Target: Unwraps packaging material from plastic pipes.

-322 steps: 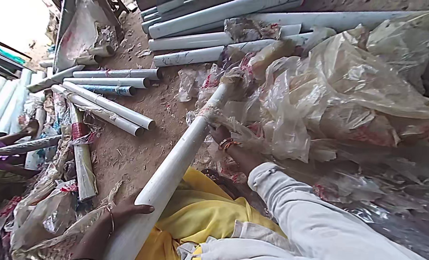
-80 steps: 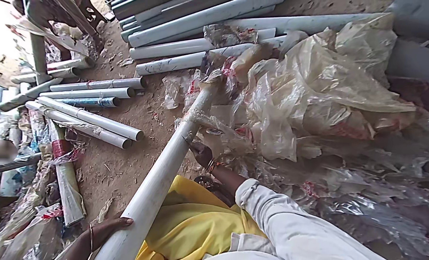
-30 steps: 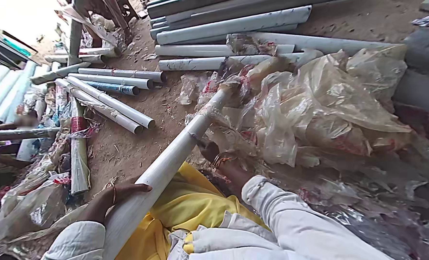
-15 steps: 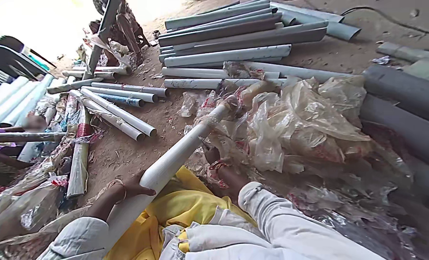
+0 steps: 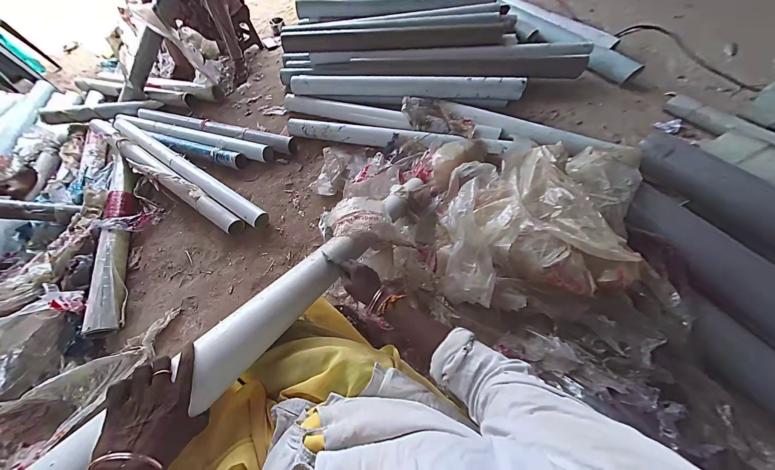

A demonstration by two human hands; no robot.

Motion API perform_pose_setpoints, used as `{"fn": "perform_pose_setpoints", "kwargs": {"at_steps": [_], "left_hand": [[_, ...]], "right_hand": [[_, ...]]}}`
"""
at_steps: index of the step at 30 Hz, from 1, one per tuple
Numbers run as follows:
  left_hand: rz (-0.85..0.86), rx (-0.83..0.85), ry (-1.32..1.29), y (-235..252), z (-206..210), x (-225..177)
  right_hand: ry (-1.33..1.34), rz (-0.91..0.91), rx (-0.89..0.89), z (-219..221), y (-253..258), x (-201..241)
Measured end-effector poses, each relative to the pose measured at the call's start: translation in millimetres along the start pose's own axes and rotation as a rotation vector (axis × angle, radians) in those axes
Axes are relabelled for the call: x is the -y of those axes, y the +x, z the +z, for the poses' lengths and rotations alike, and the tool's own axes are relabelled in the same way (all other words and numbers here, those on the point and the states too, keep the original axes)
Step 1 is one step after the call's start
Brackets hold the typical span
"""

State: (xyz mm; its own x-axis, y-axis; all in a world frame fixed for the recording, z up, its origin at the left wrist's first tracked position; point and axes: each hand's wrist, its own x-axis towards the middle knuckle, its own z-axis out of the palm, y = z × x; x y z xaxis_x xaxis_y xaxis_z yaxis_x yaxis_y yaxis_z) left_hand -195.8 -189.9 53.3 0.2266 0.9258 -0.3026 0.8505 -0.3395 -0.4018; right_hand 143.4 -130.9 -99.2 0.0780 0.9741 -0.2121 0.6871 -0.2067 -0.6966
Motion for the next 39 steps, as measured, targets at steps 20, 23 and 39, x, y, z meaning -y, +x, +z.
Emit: {"fn": "perform_pose_setpoints", "kwargs": {"at_steps": [20, 23, 39], "left_hand": [[-0.085, 0.342, -0.163, 82.8, -43.3, -55.9], [-0.048, 0.395, -0.199, 113.7, -53.8, -79.1], [-0.012, 0.145, -0.121, 71.9, -10.0, -39.6]], "right_hand": [[0.21, -0.081, -0.026, 18.1, -0.1, -8.3], [0.124, -0.198, -0.016, 30.6, -5.9, 15.3], [0.161, 0.17, -0.054, 10.7, 26.8, -36.7]]}}
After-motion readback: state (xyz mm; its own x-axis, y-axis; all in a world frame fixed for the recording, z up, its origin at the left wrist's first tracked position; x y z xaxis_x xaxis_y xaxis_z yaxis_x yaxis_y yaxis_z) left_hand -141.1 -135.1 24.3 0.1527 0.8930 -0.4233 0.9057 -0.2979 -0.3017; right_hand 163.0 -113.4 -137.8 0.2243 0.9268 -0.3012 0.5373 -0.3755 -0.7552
